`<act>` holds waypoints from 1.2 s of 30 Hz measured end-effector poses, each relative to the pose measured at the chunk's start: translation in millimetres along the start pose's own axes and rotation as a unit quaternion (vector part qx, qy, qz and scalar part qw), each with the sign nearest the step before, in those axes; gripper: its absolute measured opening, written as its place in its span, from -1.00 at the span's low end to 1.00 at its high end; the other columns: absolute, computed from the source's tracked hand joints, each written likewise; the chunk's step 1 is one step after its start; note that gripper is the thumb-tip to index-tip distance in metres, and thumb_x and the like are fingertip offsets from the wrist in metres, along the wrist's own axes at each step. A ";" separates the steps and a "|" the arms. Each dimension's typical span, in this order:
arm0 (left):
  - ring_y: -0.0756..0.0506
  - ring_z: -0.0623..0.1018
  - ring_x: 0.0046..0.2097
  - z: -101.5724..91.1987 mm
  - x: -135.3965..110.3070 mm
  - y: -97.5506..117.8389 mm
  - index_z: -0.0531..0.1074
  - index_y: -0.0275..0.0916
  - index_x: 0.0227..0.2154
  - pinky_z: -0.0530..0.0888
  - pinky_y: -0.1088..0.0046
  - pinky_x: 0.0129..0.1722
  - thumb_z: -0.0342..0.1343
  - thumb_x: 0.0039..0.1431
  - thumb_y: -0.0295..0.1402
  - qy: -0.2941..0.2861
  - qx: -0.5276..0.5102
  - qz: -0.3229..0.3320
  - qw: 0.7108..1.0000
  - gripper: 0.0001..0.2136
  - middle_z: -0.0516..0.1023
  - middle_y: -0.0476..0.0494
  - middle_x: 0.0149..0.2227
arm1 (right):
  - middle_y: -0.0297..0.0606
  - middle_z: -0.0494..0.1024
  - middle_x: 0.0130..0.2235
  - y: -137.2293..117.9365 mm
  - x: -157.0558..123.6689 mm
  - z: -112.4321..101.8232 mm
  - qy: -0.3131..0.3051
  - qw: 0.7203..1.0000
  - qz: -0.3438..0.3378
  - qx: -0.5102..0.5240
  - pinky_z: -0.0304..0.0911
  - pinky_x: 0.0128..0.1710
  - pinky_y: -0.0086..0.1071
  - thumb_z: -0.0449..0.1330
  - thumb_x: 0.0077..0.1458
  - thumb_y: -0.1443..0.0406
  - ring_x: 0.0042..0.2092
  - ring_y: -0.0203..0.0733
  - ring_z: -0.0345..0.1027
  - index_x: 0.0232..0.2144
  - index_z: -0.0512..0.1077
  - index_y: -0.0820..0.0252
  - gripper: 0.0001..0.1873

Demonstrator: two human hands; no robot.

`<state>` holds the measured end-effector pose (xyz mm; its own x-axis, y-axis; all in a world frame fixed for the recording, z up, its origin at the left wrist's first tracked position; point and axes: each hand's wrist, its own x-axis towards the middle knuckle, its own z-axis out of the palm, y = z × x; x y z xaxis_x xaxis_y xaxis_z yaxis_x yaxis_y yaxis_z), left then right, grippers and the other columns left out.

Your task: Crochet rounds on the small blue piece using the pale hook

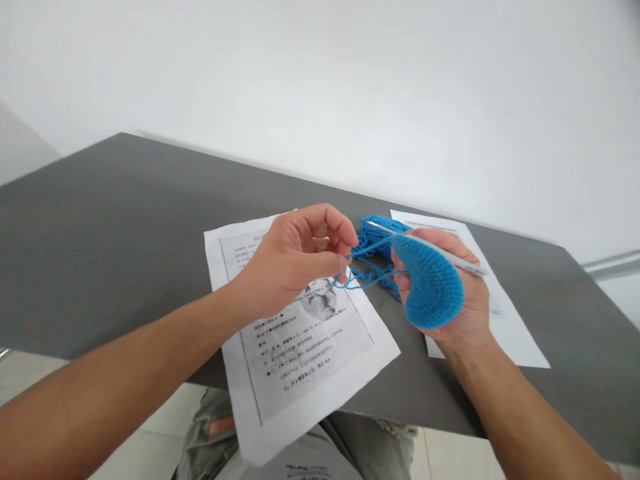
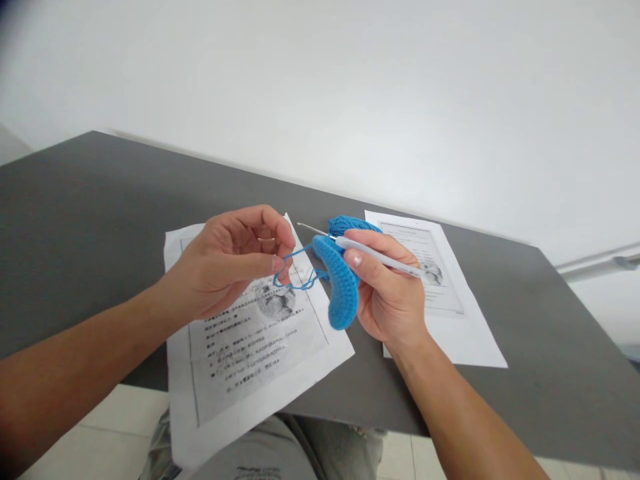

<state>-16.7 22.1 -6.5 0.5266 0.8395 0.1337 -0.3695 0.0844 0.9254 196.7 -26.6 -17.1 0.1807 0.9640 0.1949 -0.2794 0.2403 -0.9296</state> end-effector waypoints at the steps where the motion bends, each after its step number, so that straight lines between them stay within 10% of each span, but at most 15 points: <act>1: 0.02 0.51 -0.44 0.9 0.1 1.0 0.59 -0.23 -0.35 0.49 0.45 -0.41 0.34 -0.08 -0.65 -0.002 -0.015 -0.007 1.000 -0.77 0.55 0.07 -0.43 | -0.41 0.76 -0.34 0.1 1.0 0.6 -0.005 1.000 0.002 0.017 0.60 -0.45 -0.48 0.67 -0.10 0.18 -0.39 -0.25 0.64 -0.31 0.73 -0.05 -0.72; 6: 0.08 0.42 -0.47 3.4 0.0 4.3 0.63 -0.25 -0.32 0.41 0.50 -0.49 0.34 -0.08 -0.63 0.034 -0.038 -0.030 0.998 -0.76 0.55 0.03 -0.35 | -0.52 0.72 -0.42 2.4 7.0 2.1 -0.048 0.998 -0.008 0.038 0.45 -0.61 -0.63 0.67 -0.09 0.09 -0.53 -0.37 0.53 -0.33 0.74 -0.15 -0.74; 13: -0.12 0.60 0.03 10.6 0.3 -15.3 0.60 -0.21 -0.16 0.61 0.37 0.01 0.52 -0.12 -0.59 0.060 -0.021 0.052 0.997 -0.58 0.63 -0.09 -0.08 | -0.49 0.74 -0.40 9.3 3.4 6.3 -0.056 0.997 0.004 0.055 0.45 -0.59 -0.66 0.64 -0.03 0.14 -0.50 -0.37 0.57 -0.32 0.75 -0.13 -0.80; 24: -0.15 0.68 0.14 11.5 -3.4 3.5 0.60 -0.22 -0.21 0.64 0.59 -0.23 0.26 -0.03 -0.72 0.096 -0.151 0.035 0.983 -0.66 0.66 -0.14 0.01 | -0.49 0.75 -0.30 11.7 8.4 -3.1 -0.072 0.995 -0.051 0.044 0.52 -0.53 -0.58 0.59 0.08 0.12 -0.48 -0.37 0.55 -0.25 0.75 -0.16 -0.83; 36: -0.20 0.55 0.39 12.3 -5.2 -1.8 0.75 -0.11 -0.33 0.41 0.18 0.48 0.19 0.06 -0.73 0.122 -0.011 0.158 0.980 -0.63 0.64 -0.03 0.24 | -0.33 0.78 -0.22 12.5 -4.4 -0.8 -0.029 0.996 -0.067 -0.053 0.70 -0.35 -0.28 0.58 0.06 0.20 -0.30 -0.14 0.70 -0.23 0.74 -0.07 -0.81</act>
<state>-9.3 11.0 -4.5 0.1853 0.9284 0.3220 -0.5024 -0.1921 0.8430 193.2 -27.9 -29.9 0.1536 0.9300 0.3340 -0.1552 0.3565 -0.9213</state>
